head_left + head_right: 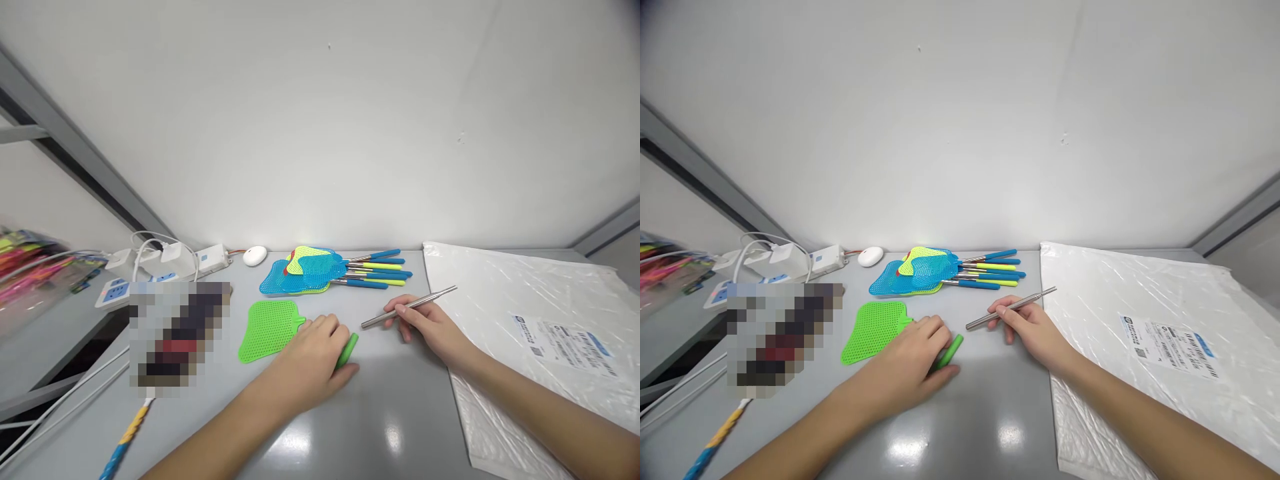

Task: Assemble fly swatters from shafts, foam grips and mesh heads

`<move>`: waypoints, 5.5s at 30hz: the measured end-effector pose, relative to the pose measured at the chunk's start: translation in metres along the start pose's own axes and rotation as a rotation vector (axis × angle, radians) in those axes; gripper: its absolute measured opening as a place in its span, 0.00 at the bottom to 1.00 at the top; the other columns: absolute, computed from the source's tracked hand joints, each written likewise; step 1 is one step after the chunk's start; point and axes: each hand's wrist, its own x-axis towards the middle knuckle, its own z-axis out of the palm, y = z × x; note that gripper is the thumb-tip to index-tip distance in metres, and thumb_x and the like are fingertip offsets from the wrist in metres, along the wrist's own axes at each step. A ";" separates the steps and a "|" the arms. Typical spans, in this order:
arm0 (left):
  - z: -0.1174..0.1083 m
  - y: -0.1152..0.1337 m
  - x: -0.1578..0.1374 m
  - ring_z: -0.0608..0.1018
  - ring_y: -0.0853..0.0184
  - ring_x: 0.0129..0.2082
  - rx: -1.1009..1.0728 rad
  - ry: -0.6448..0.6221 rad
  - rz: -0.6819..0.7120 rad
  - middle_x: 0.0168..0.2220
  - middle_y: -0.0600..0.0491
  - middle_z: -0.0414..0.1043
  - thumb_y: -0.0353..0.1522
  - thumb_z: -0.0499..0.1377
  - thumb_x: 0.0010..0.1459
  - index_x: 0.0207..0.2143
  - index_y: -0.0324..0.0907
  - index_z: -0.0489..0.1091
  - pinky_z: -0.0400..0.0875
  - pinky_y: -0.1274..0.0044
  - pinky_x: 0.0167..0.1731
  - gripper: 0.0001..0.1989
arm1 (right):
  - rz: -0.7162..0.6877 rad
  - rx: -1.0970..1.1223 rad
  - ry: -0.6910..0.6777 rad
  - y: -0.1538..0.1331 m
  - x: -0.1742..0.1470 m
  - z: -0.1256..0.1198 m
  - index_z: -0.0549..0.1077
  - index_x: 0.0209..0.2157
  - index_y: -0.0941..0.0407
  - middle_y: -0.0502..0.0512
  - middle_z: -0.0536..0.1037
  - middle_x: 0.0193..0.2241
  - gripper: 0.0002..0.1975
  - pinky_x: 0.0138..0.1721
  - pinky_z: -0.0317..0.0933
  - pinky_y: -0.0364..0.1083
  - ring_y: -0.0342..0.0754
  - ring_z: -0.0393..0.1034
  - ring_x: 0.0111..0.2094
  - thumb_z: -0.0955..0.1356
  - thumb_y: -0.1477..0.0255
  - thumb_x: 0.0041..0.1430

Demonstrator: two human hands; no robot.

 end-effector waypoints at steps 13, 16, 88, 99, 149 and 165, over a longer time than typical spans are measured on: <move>0.004 -0.005 0.002 0.71 0.63 0.32 -0.167 0.027 -0.104 0.35 0.52 0.69 0.37 0.40 0.69 0.42 0.44 0.62 0.60 0.73 0.30 0.14 | -0.021 0.227 -0.024 0.003 0.000 -0.003 0.74 0.37 0.55 0.55 0.79 0.30 0.18 0.34 0.60 0.47 0.44 0.64 0.23 0.62 0.56 0.63; 0.005 -0.004 0.003 0.71 0.62 0.33 -0.195 0.022 -0.088 0.34 0.52 0.69 0.37 0.40 0.69 0.42 0.45 0.63 0.60 0.73 0.31 0.14 | -0.024 0.294 -0.037 0.003 -0.002 -0.004 0.74 0.37 0.55 0.55 0.80 0.30 0.16 0.34 0.59 0.47 0.45 0.65 0.25 0.63 0.57 0.63; 0.013 0.008 0.008 0.72 0.66 0.38 -1.090 0.254 -0.169 0.36 0.53 0.71 0.41 0.52 0.64 0.40 0.43 0.70 0.66 0.75 0.40 0.13 | -0.729 -1.061 -0.186 0.005 -0.020 0.005 0.69 0.42 0.56 0.52 0.75 0.29 0.09 0.32 0.58 0.47 0.47 0.68 0.29 0.59 0.72 0.69; 0.008 0.031 -0.009 0.69 0.61 0.53 -0.825 0.157 0.255 0.55 0.46 0.65 0.35 0.55 0.61 0.56 0.46 0.60 0.64 0.68 0.53 0.21 | -0.872 -1.170 0.107 0.009 -0.025 0.010 0.73 0.43 0.54 0.58 0.71 0.40 0.13 0.42 0.58 0.54 0.53 0.62 0.39 0.62 0.80 0.61; -0.001 -0.013 0.012 0.64 0.68 0.23 -0.375 0.245 -0.400 0.22 0.60 0.61 0.54 0.57 0.53 0.30 0.45 0.56 0.51 0.77 0.24 0.23 | 0.065 0.316 0.039 0.003 -0.008 -0.001 0.64 0.24 0.55 0.47 0.69 0.21 0.18 0.26 0.53 0.43 0.41 0.60 0.21 0.68 0.58 0.58; 0.004 -0.013 0.012 0.61 0.70 0.22 -0.419 0.231 -0.406 0.22 0.62 0.58 0.53 0.58 0.53 0.29 0.45 0.54 0.50 0.78 0.23 0.23 | 0.075 0.375 -0.015 0.006 -0.006 -0.002 0.62 0.24 0.55 0.47 0.72 0.19 0.16 0.27 0.58 0.42 0.42 0.63 0.22 0.70 0.62 0.58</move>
